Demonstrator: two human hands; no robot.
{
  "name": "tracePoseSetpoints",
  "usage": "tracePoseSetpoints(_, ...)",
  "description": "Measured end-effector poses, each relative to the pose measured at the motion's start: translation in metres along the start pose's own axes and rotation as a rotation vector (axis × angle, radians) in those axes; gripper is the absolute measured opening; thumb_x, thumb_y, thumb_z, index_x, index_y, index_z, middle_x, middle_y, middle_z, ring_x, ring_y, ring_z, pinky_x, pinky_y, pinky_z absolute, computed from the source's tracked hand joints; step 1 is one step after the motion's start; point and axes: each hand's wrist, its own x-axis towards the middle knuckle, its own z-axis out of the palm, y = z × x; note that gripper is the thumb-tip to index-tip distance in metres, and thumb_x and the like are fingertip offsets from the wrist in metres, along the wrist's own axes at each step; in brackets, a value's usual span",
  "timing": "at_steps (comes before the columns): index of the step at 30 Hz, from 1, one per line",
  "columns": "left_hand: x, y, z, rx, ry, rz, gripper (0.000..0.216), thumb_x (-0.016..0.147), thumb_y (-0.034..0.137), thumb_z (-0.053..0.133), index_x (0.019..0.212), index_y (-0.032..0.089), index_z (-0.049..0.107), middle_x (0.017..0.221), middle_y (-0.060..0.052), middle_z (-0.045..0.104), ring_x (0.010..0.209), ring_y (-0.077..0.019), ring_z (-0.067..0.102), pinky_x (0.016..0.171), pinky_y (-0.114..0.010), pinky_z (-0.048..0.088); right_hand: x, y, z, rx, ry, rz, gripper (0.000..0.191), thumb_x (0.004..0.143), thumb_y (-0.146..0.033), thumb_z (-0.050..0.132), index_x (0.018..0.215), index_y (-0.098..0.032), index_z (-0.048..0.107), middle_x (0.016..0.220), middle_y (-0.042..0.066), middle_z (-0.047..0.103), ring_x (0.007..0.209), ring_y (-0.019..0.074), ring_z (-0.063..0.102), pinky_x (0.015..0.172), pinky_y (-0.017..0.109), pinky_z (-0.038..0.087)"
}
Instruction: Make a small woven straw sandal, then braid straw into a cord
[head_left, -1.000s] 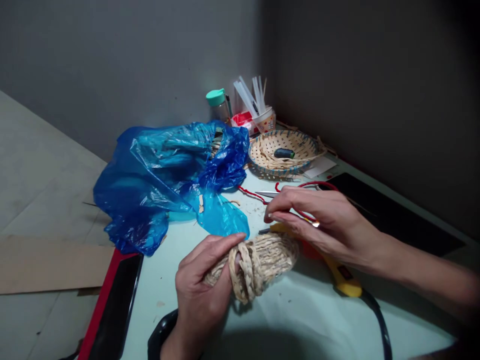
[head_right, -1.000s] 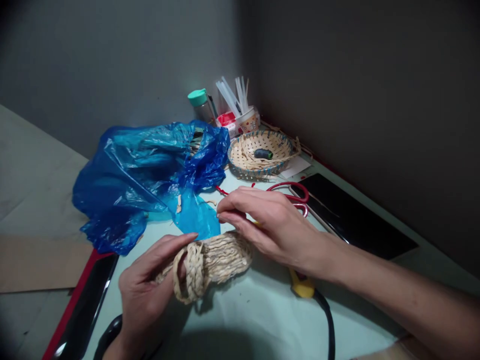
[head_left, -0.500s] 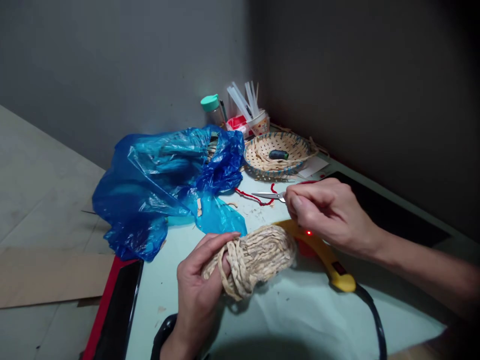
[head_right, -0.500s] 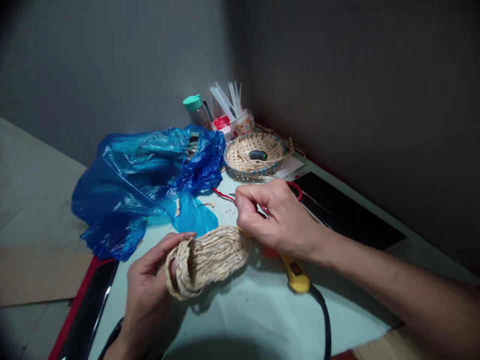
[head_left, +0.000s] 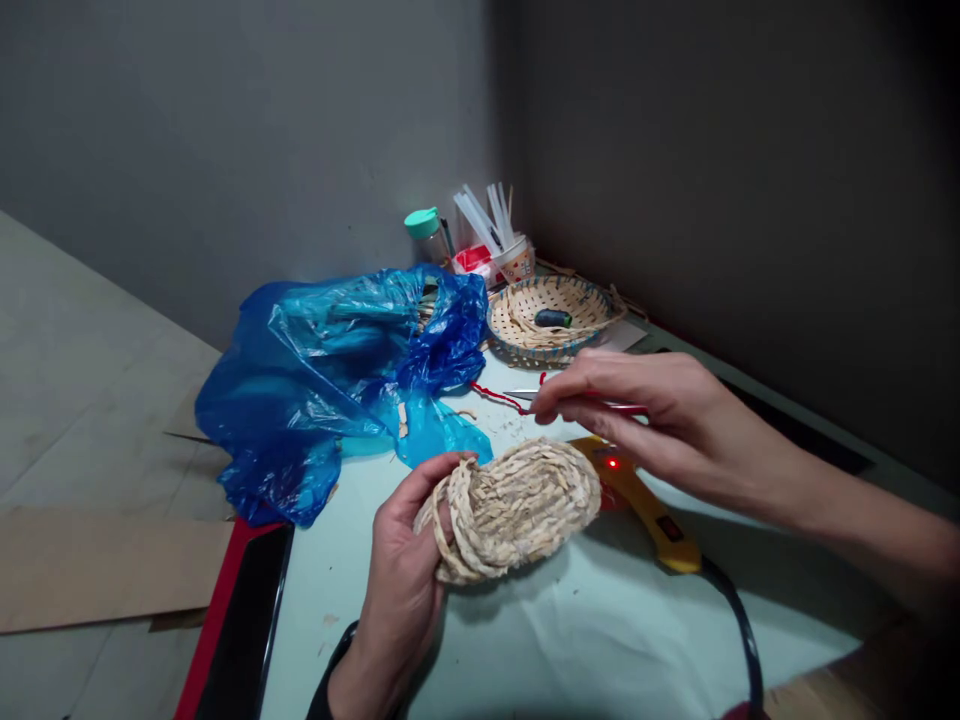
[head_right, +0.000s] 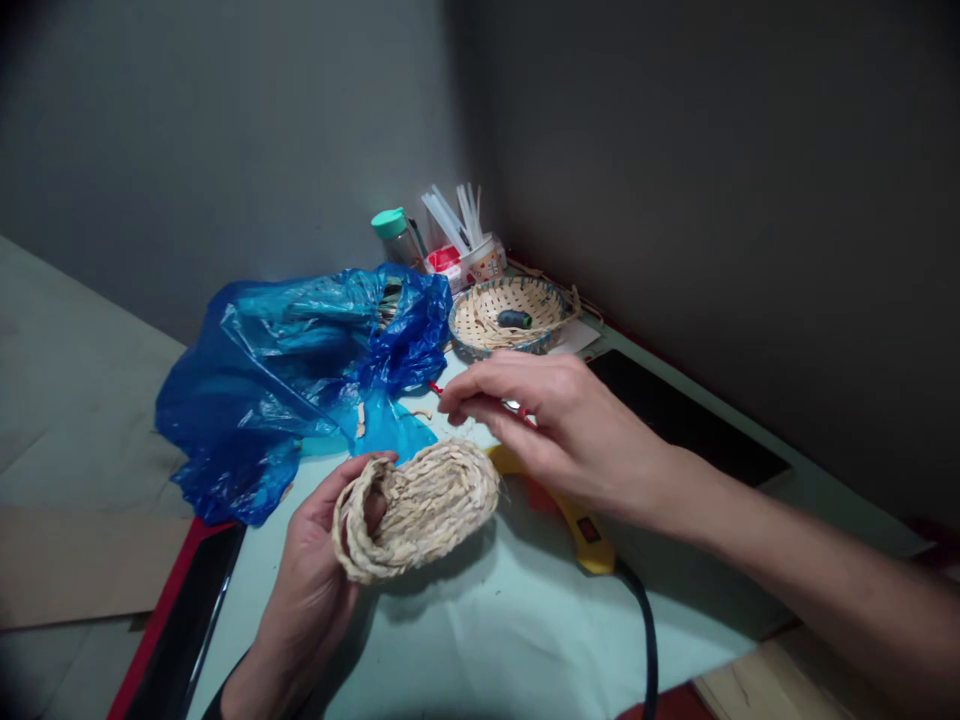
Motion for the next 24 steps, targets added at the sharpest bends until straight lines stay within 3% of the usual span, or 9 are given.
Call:
tracePoseSetpoints(5,-0.001,-0.007,-0.006,0.102,-0.049,0.048,0.028,0.081,0.021,0.068,0.108,0.021,0.065,0.108,-0.004,0.07,0.089,-0.0159,0.067,0.078,-0.024,0.053,0.005,-0.01,0.016,-0.069,-0.071,-0.136,0.019,0.092,-0.016,0.054,0.11,-0.016,0.06,0.096,0.006,0.065,0.089,0.0173,0.056,0.078,0.029,0.043)
tracePoseSetpoints(10,-0.003,-0.005,-0.003,0.279,-0.019,0.138,0.026,0.08,0.022,0.068,0.105,0.021,0.065,0.102,-0.002,0.071,0.084,-0.0139,0.066,0.074,-0.021,0.052,0.008,-0.011,0.033,-0.16,-0.152,-0.106,0.016,0.09,-0.018,0.056,0.106,-0.015,0.057,0.094,0.007,0.062,0.086,0.019,0.051,0.074,0.031,0.04)
tracePoseSetpoints(15,-0.006,0.0,0.003,0.476,0.055,0.274,0.018,0.08,0.025,0.065,0.097,0.019,0.068,0.092,-0.002,0.072,0.077,-0.0137,0.066,0.069,-0.021,0.053,0.006,-0.008,0.047,-0.188,-0.116,-0.108,0.007,0.094,-0.02,0.049,0.095,-0.015,0.054,0.083,0.005,0.059,0.076,0.0175,0.048,0.07,0.03,0.037)
tracePoseSetpoints(20,-0.007,-0.003,0.006,0.666,0.148,0.412,0.02,0.077,0.013,0.061,0.093,0.022,0.068,0.087,0.001,0.071,0.077,-0.0135,0.066,0.069,-0.021,0.053,0.001,-0.009,0.053,-0.235,-0.151,-0.084,0.008,0.09,-0.01,0.047,0.092,-0.015,0.052,0.08,0.004,0.056,0.074,0.0176,0.043,0.071,0.031,0.035)
tracePoseSetpoints(24,-0.006,-0.006,0.006,0.809,0.14,0.543,0.025,0.078,0.007,0.058,0.095,0.023,0.066,0.089,0.002,0.069,0.08,-0.013,0.065,0.073,-0.022,0.052,-0.004,-0.01,0.059,-0.289,-0.129,-0.091,0.013,0.085,-0.004,0.048,0.089,-0.015,0.052,0.079,0.004,0.052,0.074,0.0181,0.041,0.073,0.033,0.034)
